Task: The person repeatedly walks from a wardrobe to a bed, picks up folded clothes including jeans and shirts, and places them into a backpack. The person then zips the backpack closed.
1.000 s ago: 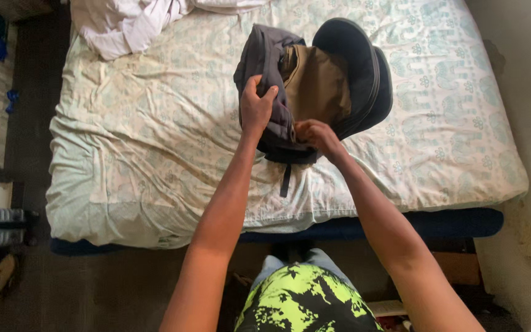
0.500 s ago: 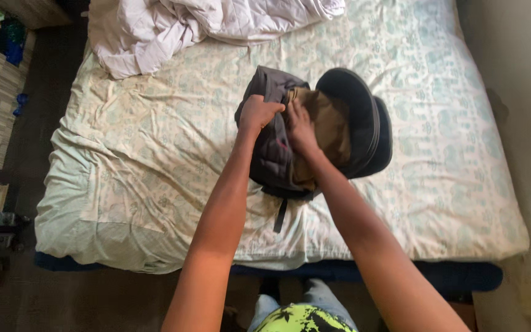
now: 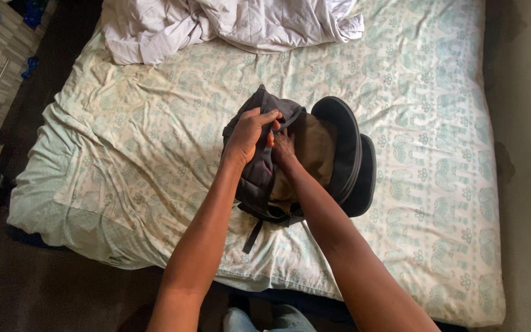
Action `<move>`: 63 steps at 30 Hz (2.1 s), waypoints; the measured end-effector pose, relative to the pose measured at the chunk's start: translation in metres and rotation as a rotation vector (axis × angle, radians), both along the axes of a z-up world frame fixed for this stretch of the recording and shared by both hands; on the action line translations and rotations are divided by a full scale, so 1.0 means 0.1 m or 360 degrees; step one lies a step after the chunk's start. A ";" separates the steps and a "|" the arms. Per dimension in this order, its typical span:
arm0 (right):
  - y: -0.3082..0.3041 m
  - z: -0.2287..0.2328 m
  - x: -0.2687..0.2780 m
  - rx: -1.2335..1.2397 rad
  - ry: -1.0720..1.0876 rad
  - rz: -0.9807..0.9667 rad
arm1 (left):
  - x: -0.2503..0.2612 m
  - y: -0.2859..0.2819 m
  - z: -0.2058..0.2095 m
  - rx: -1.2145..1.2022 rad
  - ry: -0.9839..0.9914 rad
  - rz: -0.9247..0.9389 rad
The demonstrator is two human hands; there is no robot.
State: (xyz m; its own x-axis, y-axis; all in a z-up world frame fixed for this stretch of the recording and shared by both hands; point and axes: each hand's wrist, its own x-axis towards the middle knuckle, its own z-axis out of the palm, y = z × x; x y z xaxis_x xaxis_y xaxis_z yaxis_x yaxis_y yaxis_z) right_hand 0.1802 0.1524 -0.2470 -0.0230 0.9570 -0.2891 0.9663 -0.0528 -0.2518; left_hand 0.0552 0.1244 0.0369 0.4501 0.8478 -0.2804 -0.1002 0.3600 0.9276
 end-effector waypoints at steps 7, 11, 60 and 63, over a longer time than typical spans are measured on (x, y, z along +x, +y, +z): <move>-0.05 -0.01 -0.02 0.0781 0.0605 0.0025 | -0.13 0.12 -0.19 0.0378 0.0836 0.0229; -0.13 0.46 0.32 0.0359 0.1151 -0.0001 | -0.33 -0.01 -0.29 0.0873 0.1144 0.0240; -2.88 -0.46 -0.59 0.0240 0.1732 -0.1279 | -0.38 -1.80 -1.02 0.0408 0.1192 0.0072; -2.89 -0.51 -0.52 -0.0377 0.2217 -0.1314 | -0.42 -1.79 -1.02 0.0363 0.1197 0.0043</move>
State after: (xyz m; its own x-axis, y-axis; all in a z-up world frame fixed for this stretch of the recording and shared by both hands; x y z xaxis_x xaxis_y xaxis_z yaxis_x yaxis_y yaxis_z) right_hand 0.1278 -0.1365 -0.2980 0.0890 0.7813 -0.6178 -0.2948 -0.5718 -0.7656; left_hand 0.0129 -0.0543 -0.0654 0.1870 0.9291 -0.3192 0.5777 0.1588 0.8007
